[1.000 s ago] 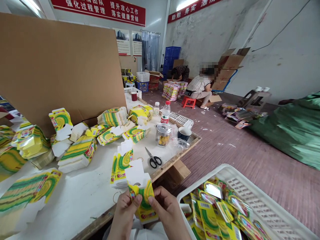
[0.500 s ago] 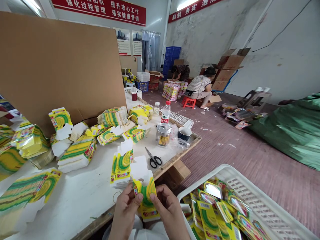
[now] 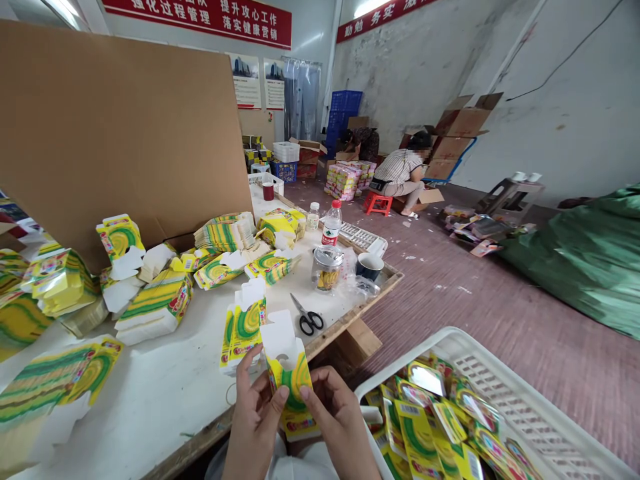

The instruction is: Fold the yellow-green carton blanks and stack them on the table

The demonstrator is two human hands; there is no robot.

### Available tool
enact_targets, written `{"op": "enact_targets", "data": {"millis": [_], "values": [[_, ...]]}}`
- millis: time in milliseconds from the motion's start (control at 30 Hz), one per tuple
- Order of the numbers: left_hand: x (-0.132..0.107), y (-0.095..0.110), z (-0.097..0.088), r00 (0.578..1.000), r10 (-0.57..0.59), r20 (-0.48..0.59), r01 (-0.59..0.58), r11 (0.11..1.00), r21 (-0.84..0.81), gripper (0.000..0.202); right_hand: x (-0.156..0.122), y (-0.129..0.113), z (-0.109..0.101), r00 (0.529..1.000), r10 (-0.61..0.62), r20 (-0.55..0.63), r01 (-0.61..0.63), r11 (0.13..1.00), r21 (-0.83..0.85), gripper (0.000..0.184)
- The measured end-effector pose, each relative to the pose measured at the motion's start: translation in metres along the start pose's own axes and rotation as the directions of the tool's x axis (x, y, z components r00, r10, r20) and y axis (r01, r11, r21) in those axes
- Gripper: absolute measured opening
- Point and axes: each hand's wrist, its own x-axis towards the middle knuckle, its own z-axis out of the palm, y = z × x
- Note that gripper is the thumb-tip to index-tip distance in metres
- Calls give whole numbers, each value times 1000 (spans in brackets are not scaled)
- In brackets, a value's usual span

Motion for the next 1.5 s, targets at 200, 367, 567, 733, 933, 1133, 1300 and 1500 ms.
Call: {"op": "enact_targets", "data": {"millis": [200,367,567,733,933,1133,1300,1500], "values": [[0,-1,1,1000,6,-16,-6,1000,22,84,3,9,0,1000,9,4,-9,1000,29,40],[-1,-3,1,999,-26,41,25,999,37,77,4,13,2,999,27,21,-30,991,127,39],[1,-9,-2,998,-28,53,23,995,98,79,5,20,4,996,85,24,-88,974,210,39],[2,-10,-3,998,-39,54,33,994,102,80,6,22,5,993,109,38,-115,970,213,40],[1,-3,-2,995,-38,95,28,995,101,79,6,17,5,999,14,-33,-11,994,106,39],[3,2,-2,998,-1,67,-8,991,132,74,3,11,2,991,-126,-42,120,984,-132,28],[3,6,-10,983,-32,180,11,993,115,71,2,9,-3,983,-178,56,181,981,-73,44],[5,10,-25,910,-122,396,69,987,145,56,2,-2,-18,967,-148,207,152,988,-3,35]]}}
